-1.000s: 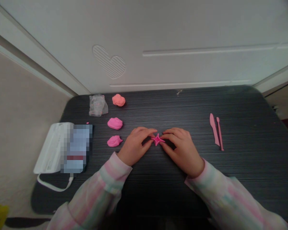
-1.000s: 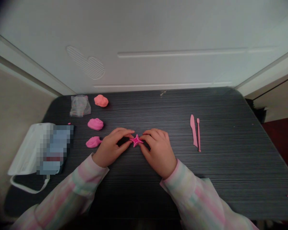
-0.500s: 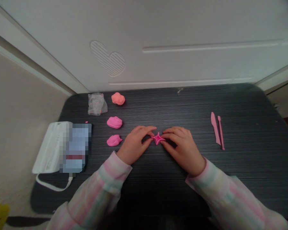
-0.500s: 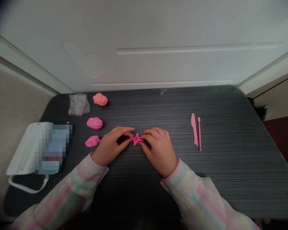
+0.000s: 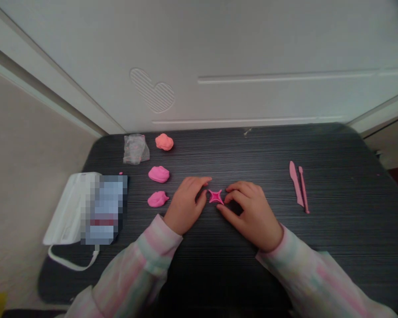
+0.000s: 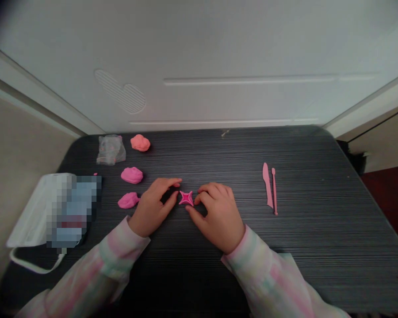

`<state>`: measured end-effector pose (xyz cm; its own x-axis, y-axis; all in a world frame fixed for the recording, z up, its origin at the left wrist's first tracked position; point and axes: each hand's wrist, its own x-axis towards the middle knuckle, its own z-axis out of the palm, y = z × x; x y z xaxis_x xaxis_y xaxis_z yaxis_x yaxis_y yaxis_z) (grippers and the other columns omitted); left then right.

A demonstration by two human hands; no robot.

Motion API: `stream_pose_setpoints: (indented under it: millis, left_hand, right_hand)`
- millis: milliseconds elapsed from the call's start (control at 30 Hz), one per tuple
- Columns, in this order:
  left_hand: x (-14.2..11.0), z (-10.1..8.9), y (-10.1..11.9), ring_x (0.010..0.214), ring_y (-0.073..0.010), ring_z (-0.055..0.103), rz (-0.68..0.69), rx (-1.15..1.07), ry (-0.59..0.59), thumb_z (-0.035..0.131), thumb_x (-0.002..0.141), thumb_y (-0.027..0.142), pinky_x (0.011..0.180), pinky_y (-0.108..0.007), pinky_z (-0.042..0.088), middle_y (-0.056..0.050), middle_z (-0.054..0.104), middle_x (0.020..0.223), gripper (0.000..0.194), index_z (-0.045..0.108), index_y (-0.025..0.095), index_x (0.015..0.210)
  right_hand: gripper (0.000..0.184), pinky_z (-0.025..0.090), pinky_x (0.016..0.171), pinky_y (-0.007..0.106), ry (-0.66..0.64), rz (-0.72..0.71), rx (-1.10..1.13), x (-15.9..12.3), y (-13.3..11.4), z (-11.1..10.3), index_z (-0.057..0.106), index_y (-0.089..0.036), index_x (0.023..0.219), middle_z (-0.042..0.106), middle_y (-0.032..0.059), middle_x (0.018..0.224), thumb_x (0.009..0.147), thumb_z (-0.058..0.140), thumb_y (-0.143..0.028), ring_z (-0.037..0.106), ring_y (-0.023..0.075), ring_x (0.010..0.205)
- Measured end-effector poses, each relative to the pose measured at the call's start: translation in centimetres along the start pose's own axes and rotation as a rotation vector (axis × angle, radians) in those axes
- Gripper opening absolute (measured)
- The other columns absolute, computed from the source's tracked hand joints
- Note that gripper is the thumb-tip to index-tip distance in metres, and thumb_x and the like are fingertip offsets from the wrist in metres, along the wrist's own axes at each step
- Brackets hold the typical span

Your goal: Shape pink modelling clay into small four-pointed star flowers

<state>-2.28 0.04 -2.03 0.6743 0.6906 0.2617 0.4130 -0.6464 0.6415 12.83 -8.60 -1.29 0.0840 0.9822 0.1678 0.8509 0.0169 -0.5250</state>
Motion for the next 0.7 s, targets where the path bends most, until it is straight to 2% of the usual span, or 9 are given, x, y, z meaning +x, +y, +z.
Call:
stream_pose_setpoints:
  millis: [133,267,367,500,700]
  left_hand:
    - [0.0,-0.5,0.1,0.086,-0.0150,0.050,0.103,-0.027,0.009,0.045,0.076,0.008,0.079,-0.031,0.042,-0.004,0.057,0.085,0.017,0.058,0.017,0.083]
    - [-0.1,-0.7,0.2,0.088,-0.0170,0.047,0.191,0.038,-0.059,0.049,0.073,0.012,0.081,-0.035,0.040,-0.004,0.057,0.088,0.018,0.062,0.020,0.083]
    - [-0.3,-0.7,0.3,0.090,-0.0178,0.046,0.199,0.065,-0.080,0.051,0.072,0.014,0.082,-0.036,0.040,-0.005,0.056,0.089,0.018,0.063,0.019,0.084]
    - [-0.3,-0.6,0.4,0.090,-0.0180,0.046,0.199,0.074,-0.081,0.052,0.072,0.017,0.082,-0.035,0.040,-0.005,0.057,0.089,0.017,0.062,0.019,0.085]
    - [-0.2,-0.5,0.1,0.084,-0.0160,0.048,0.214,0.069,-0.066,0.050,0.074,0.014,0.079,-0.032,0.042,-0.004,0.060,0.082,0.015,0.059,0.017,0.085]
  right_hand:
    - [0.009,0.037,0.078,0.036,0.018,-0.001,0.085,0.1,0.1,-0.4,0.053,-0.019,0.079,0.059,0.0051,0.087,0.076,0.050,-0.027,0.051,0.0192,0.087]
    - [0.023,0.035,0.082,0.038,0.001,-0.042,0.049,0.5,0.4,-0.1,0.053,-0.021,0.101,0.057,0.0056,0.099,0.079,0.044,-0.019,0.049,0.0195,0.095]
    - [0.029,0.033,0.084,0.039,-0.040,-0.065,-0.013,0.6,0.5,0.1,0.053,-0.024,0.107,0.055,0.0048,0.107,0.080,0.043,-0.018,0.046,0.0203,0.100]
    - [0.032,0.033,0.084,0.040,-0.066,-0.084,-0.037,0.7,0.6,0.1,0.053,-0.027,0.107,0.054,0.0044,0.109,0.080,0.042,-0.015,0.045,0.0204,0.102]
    - [0.014,0.036,0.084,0.039,-0.017,-0.077,0.012,0.5,1.1,0.3,0.058,-0.022,0.089,0.057,0.0053,0.101,0.079,0.049,-0.023,0.047,0.0204,0.099]
